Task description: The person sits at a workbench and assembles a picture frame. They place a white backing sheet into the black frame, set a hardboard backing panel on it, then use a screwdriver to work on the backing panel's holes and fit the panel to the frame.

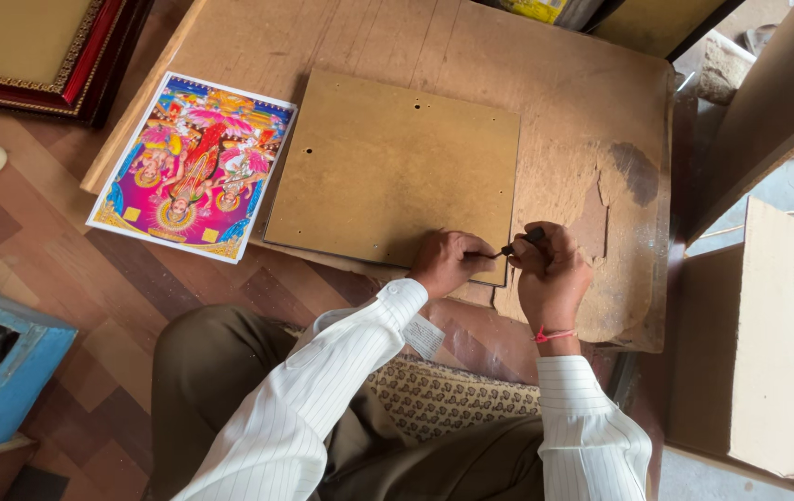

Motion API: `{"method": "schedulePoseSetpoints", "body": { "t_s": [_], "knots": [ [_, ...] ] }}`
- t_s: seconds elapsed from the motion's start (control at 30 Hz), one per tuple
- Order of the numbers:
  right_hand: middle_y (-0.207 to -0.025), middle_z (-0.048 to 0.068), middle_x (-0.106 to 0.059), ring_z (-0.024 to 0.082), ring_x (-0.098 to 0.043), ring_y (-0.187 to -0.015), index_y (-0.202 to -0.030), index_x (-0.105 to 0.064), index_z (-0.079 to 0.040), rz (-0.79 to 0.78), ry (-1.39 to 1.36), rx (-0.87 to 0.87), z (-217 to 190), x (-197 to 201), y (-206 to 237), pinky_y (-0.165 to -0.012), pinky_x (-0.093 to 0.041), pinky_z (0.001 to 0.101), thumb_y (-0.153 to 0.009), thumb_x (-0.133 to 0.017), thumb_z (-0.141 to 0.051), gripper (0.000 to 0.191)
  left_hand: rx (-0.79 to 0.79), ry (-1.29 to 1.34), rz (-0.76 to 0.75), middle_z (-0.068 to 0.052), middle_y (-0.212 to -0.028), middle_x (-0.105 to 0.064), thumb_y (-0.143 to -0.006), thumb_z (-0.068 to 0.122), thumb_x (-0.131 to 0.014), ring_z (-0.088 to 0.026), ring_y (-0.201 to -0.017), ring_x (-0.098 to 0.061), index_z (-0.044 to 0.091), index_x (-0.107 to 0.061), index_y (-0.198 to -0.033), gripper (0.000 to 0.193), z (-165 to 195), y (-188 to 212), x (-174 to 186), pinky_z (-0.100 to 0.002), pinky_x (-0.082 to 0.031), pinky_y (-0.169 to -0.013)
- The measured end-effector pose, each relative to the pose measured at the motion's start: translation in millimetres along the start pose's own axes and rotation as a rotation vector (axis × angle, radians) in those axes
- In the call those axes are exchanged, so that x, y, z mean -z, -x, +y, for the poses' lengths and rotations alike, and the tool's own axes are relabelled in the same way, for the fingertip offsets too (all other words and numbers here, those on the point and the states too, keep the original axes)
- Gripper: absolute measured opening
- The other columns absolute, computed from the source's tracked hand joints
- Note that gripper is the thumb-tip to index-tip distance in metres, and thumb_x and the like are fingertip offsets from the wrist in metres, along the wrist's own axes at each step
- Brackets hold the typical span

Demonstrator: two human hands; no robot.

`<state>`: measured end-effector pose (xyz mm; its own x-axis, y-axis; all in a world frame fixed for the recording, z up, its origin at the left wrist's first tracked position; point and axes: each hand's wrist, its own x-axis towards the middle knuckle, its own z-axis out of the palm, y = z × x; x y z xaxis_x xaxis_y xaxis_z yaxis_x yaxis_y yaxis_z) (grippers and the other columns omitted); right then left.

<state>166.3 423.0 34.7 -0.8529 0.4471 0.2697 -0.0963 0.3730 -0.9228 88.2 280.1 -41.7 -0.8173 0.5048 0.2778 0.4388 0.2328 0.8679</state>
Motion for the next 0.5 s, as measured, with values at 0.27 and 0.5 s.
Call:
{"method": "schedulePoseSetpoints", "body": {
  "t_s": [0.27, 0.5],
  "knots": [
    [-0.081, 0.011, -0.073, 0.011, -0.065, -0.071, -0.095, -0.063, 0.003, 0.087, 0.151, -0.061, -4.0, -8.6, 3.2, -0.061, -0.052, 0.0254, -0.09, -0.084, -0.003, 0.022, 0.04, 0.014, -0.018, -0.008, -0.089, -0.079, -0.081, 0.026, -0.082, -0.022, -0.075, -0.076, 0.01, -0.081, -0.093, 0.02, 1.1, -1.4, -1.7, -0.034, -0.059, -0.069],
    [-0.108, 0.005, -0.076, 0.009, -0.073, -0.094, -0.135, -0.062, -0.002, -0.115, 0.129, 0.174, -15.3, -2.9, 2.8, -0.083, -0.058, 0.0242, -0.097, -0.059, 0.007, 0.039, -0.019, -0.061, 0.014, -0.008, -0.088, -0.077, -0.082, 0.028, -0.08, -0.027, -0.077, -0.074, 0.011, -0.08, -0.091, 0.02, -2.1, -0.4, 0.0, -0.038, -0.058, -0.072]
  ]
}}
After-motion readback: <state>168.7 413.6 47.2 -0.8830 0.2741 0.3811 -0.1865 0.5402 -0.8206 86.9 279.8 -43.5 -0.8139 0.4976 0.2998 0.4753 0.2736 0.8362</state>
